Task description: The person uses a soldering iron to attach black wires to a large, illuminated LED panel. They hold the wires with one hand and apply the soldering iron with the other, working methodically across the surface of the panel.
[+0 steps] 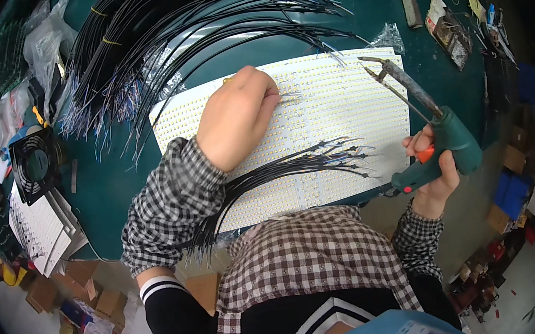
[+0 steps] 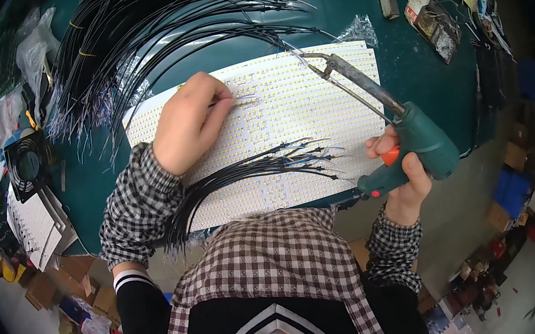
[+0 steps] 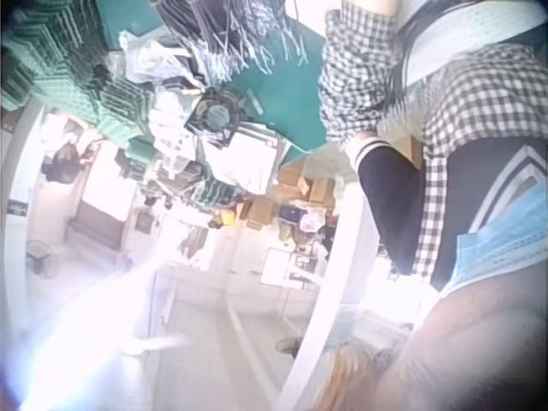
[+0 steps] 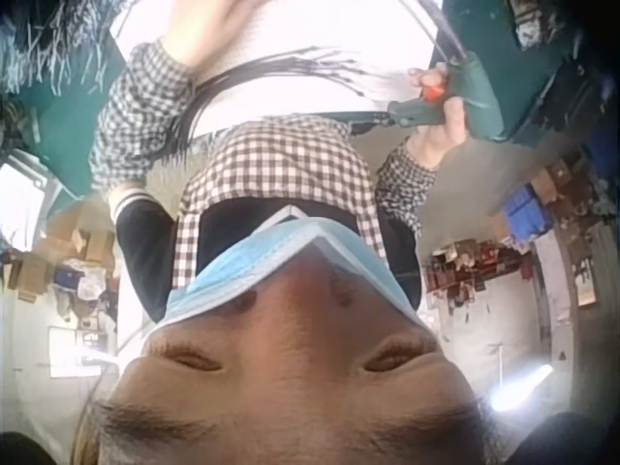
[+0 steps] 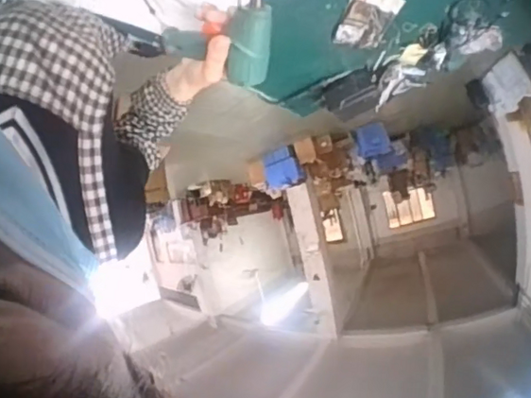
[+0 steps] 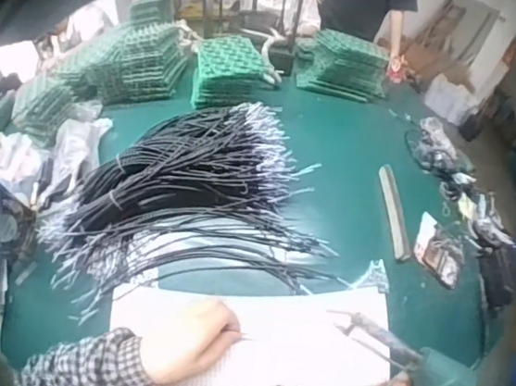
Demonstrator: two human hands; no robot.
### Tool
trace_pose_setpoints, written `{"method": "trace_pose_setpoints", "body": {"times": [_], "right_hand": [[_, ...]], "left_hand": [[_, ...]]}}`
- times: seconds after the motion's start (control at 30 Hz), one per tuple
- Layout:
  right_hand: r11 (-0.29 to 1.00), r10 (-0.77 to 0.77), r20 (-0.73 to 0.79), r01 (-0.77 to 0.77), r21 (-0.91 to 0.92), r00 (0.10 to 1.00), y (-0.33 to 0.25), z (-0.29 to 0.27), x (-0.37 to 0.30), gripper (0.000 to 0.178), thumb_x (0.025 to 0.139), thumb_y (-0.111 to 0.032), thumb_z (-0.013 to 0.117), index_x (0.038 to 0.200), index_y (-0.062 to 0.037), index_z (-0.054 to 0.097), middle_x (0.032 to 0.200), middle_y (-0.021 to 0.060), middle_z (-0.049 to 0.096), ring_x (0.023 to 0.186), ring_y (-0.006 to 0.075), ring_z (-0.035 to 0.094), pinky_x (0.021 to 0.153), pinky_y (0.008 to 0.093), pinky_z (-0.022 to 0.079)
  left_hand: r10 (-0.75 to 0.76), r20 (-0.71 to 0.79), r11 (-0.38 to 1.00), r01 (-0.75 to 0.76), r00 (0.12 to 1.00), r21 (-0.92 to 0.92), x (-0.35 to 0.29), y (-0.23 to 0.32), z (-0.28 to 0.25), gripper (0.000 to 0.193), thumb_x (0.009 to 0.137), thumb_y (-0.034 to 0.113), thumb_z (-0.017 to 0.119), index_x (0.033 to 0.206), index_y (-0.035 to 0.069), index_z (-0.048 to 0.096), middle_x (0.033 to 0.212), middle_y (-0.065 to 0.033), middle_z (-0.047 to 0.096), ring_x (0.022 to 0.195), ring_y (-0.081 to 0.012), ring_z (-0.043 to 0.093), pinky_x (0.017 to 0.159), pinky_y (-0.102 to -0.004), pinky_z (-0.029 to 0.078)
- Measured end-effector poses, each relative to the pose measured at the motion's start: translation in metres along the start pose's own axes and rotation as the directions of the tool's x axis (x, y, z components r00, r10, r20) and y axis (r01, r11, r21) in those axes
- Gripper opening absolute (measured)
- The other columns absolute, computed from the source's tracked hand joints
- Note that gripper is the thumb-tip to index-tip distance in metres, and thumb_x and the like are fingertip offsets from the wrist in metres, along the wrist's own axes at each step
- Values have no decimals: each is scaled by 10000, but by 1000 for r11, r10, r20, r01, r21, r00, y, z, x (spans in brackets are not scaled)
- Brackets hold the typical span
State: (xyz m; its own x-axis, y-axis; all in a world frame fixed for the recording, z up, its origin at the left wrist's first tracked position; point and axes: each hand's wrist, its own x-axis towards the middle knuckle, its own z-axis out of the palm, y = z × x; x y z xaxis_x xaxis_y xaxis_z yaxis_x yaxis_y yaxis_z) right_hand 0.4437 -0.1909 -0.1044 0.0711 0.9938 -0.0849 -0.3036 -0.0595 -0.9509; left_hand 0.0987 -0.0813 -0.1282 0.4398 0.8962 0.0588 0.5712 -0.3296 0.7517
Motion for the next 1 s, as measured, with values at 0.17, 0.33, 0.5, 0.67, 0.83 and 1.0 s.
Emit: {"method": "trace_pose_setpoints", "body": {"times": [0.17,0.33,0.5,0.67,0.83,1.0], "right_hand": [[1000,11,11,-10,-26,1000,4,18,2,604,933,-310,710,1349,103,566,1008,170,708,889,303,698,945,506,545],[999,32,-16,-32,-33,999,11,32,-2,583,918,-255,732,1346,107,576,1016,186,721,911,311,713,946,505,553],[982,59,30,-53,-182,998,15,32,-5,635,952,-339,697,1399,86,547,1036,158,698,925,285,687,961,515,524],[963,55,30,-45,-264,998,12,42,-1,628,948,-325,701,1390,98,556,1036,171,693,939,298,693,927,507,566],[936,66,-37,-75,-345,997,10,53,-6,628,933,-322,710,1368,107,564,1074,186,680,977,333,695,919,504,585],[933,131,-55,-142,-330,990,8,57,-10,631,916,-324,729,1348,108,571,1080,182,671,1011,345,689,934,509,580]], "left_hand": [[-133,-66,984,123,989,-131,6,-4,2,94,931,59,697,978,-8,652,941,-134,641,784,-258,657,693,-342,533],[-205,-30,973,200,978,-114,15,-13,13,93,902,75,705,936,3,658,927,-127,637,755,-266,653,677,-356,534],[-170,-63,985,169,983,-18,15,-11,11,80,873,74,703,897,22,648,906,-134,637,781,-333,681,706,-409,559],[-193,-63,965,178,979,-191,18,-11,11,96,851,73,723,869,23,643,887,-124,635,775,-308,681,687,-395,557],[-205,-101,960,179,974,-217,20,-14,17,113,824,72,736,859,15,645,879,-116,638,749,-280,676,666,-380,554],[-271,-45,900,236,962,-366,19,-11,14,119,805,65,740,843,6,644,862,-110,637,733,-271,673,665,-368,554]]}}
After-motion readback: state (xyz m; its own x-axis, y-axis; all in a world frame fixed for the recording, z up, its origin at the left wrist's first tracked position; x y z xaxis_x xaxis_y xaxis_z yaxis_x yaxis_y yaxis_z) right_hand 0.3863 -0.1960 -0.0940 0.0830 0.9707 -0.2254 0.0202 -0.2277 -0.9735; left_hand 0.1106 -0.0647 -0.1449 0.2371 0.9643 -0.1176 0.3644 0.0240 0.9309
